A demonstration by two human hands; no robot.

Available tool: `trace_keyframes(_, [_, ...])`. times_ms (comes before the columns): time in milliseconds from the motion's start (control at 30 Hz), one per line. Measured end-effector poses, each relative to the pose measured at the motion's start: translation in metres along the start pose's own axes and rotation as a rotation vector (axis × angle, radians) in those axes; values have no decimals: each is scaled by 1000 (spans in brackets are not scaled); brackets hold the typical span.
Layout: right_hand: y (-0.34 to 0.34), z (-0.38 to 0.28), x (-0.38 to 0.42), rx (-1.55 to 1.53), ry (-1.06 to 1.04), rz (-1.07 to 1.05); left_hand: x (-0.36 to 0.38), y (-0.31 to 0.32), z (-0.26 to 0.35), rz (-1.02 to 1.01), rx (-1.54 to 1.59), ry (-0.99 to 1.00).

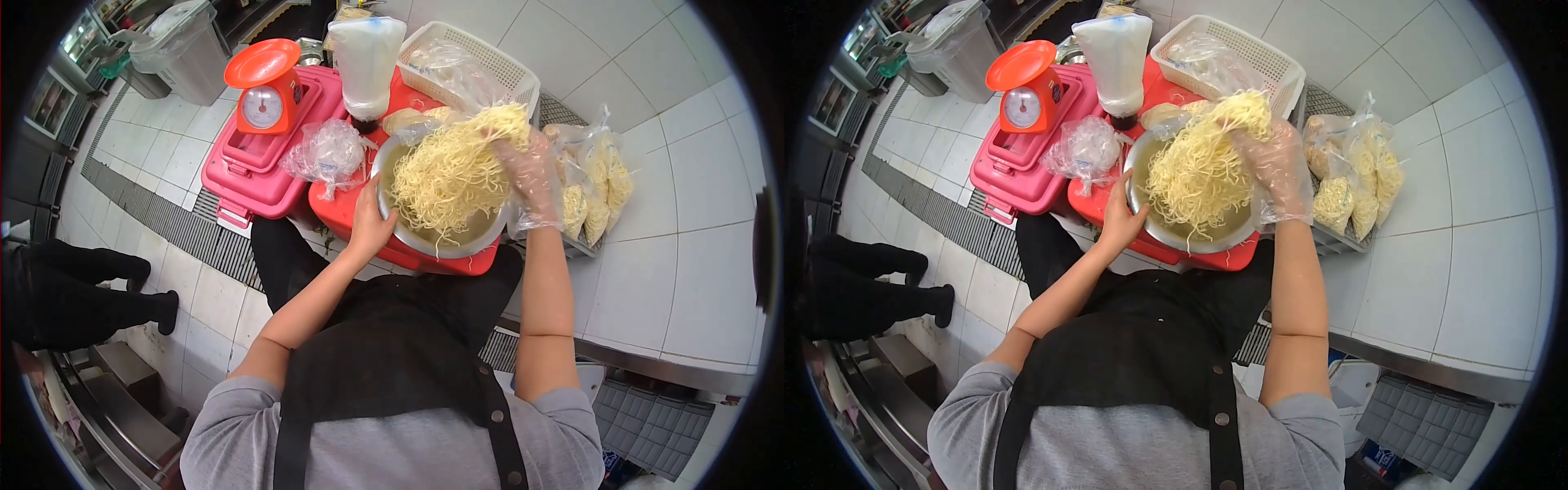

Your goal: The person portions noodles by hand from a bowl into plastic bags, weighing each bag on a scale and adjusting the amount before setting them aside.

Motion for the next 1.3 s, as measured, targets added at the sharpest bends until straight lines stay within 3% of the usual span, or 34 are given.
trace_keyframes(67, [1,-1,-6,-45,34,99,2,0,-2,13,-7,9])
trace_keyframes(100, [8,-13,-2,217,28,142,3,-1,0,10,-6,8])
trace_keyframes(167, [2,23,-15,400,79,-83,3,-2,1,3,-4,8])
trace_keyframes(233, [-18,83,-24,391,-25,-307,2,-4,2,-22,2,6])
trace_keyframes(300, [-20,88,-10,279,63,-329,0,-5,0,-12,-9,16])
trace_keyframes(367, [-6,61,5,309,-99,-148,4,-5,-2,-7,-23,16])
trace_keyframes(433, [7,32,26,670,123,-396,2,-6,2,-9,2,41])
trace_keyframes(500, [24,51,52,553,292,-690,1,-6,6,-19,-5,44])
trace_keyframes(567, [40,67,89,691,-35,-689,0,-3,6,-34,-18,18])
trace_keyframes(633, [41,90,105,652,-149,-631,0,-2,1,-40,-21,29])
trace_keyframes(833, [6,93,107,524,-204,-581,2,-7,-6,-42,-9,71])
trace_keyframes(900, [-8,90,97,421,-41,-632,0,-10,-3,-49,-24,74])
trace_keyframes(1000, [-27,58,72,434,-39,-334,-15,-31,7,-117,-108,49])
trace_keyframes(1100, [-31,61,51,28,-40,7,-48,-62,24,-37,-62,48])
trace_keyframes(1133, [-26,51,47,162,-18,-23,-65,-79,38,60,-105,81])
trace_keyframes(1200, [-8,65,38,461,-195,-174,-111,-107,55,275,-216,182])
trace_keyframes(1233, [4,71,39,486,-127,-294,-139,-119,59,396,-281,249])
trace_keyframes(1300, [43,54,55,819,1,-274,-190,-142,76,606,-358,293])
Point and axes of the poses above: each hand's wrist, its own x-axis away from the middle knuckle, its own y-axis out of the palm, z = x × y, the point moved 1 cm from there along -x, towards the middle knuckle, and after that the axes turned 15 degrees about -x, right-handed, at the moved point
